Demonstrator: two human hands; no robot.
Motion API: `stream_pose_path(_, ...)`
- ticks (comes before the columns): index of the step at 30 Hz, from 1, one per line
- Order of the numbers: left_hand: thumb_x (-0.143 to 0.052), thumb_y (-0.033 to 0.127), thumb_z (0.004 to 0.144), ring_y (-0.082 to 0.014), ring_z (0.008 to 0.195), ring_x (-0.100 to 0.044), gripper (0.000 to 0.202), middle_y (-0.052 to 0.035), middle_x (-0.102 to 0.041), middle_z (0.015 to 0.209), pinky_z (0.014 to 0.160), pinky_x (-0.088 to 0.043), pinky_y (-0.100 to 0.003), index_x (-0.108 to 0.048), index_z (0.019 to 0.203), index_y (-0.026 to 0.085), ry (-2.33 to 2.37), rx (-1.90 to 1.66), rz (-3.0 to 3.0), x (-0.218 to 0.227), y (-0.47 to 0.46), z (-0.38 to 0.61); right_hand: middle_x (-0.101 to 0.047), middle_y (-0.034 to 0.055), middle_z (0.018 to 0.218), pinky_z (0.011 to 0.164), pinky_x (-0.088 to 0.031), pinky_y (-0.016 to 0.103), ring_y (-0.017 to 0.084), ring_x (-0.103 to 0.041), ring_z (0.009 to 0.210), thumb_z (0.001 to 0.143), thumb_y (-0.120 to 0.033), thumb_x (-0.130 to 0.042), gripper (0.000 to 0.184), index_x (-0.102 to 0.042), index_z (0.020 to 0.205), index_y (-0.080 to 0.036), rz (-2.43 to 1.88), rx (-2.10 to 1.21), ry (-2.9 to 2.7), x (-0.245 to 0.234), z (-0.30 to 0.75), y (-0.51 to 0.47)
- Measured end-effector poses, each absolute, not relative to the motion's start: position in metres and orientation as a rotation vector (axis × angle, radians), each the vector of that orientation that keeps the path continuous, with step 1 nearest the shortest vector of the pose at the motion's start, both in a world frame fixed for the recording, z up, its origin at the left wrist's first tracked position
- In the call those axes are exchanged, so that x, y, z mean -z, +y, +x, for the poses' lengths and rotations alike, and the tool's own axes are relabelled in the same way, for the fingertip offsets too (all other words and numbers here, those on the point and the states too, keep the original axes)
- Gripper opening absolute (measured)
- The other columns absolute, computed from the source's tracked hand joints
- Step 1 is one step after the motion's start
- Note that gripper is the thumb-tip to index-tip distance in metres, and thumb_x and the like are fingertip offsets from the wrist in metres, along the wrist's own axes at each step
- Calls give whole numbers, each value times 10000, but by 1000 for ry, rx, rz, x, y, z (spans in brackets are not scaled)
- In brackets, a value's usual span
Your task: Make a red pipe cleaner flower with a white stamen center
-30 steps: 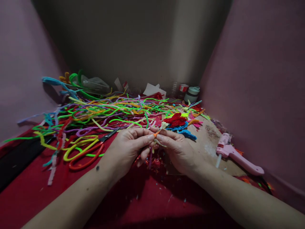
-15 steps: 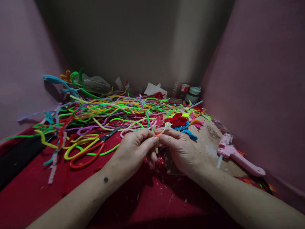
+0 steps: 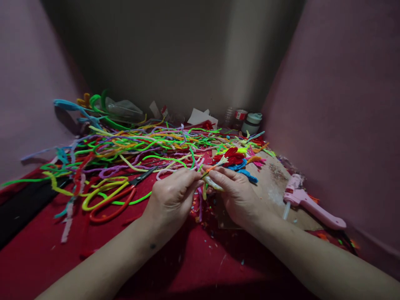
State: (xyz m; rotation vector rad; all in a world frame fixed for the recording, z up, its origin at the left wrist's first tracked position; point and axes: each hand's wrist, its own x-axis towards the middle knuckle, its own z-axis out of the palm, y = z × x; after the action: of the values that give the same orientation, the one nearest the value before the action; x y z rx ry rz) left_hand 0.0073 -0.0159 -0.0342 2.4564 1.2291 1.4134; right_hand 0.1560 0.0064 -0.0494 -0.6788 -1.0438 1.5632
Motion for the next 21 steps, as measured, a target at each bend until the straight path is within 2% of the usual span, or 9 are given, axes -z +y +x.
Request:
stream_pose_path(4, -543, 155, 813, -94, 559, -539, 107, 7, -613, 640, 567, -419, -202, -646, 791, 173, 1277, -1367, 2315, 29, -18, 9, -677, 2, 822, 649, -413, 279, 96, -517, 576, 739, -280, -684, 78, -721, 770, -218, -684, -1580, -1080, 50, 157, 8)
stream_pose_path(10, -493, 249, 845, -71, 347, -440, 194, 44, -528, 411, 392, -354, -180, -573, 692, 161, 1198, -1034, 1560, 13, -23, 16, -686, 15, 875, 799, -424, 324, 155, -590, 814, 719, -276, -702, 67, -712, 750, -218, -617, -1638, -1067, 48, 158, 8)
stream_pose_path(16, -506, 291, 837, -45, 218, -345, 246, 39, -495, 335, 283, -238, -150, -553, 643, 148, 920, -922, 1092, 18, -18, 14, -667, -9, 702, 797, -433, 347, 146, -598, 712, 757, -288, -661, 228, -699, 979, -250, -562, -1736, -1106, 42, 160, 8)
stream_pose_path(21, -545, 337, 811, -29, 216, -222, 237, 77, -372, 303, 249, -194, -148, -580, 666, 152, 862, -786, 988, 16, -14, 5, -698, 23, 880, 914, -397, 376, 184, -605, 905, 768, -247, -633, 186, -714, 935, -236, -511, -1704, -1229, 37, 164, 7)
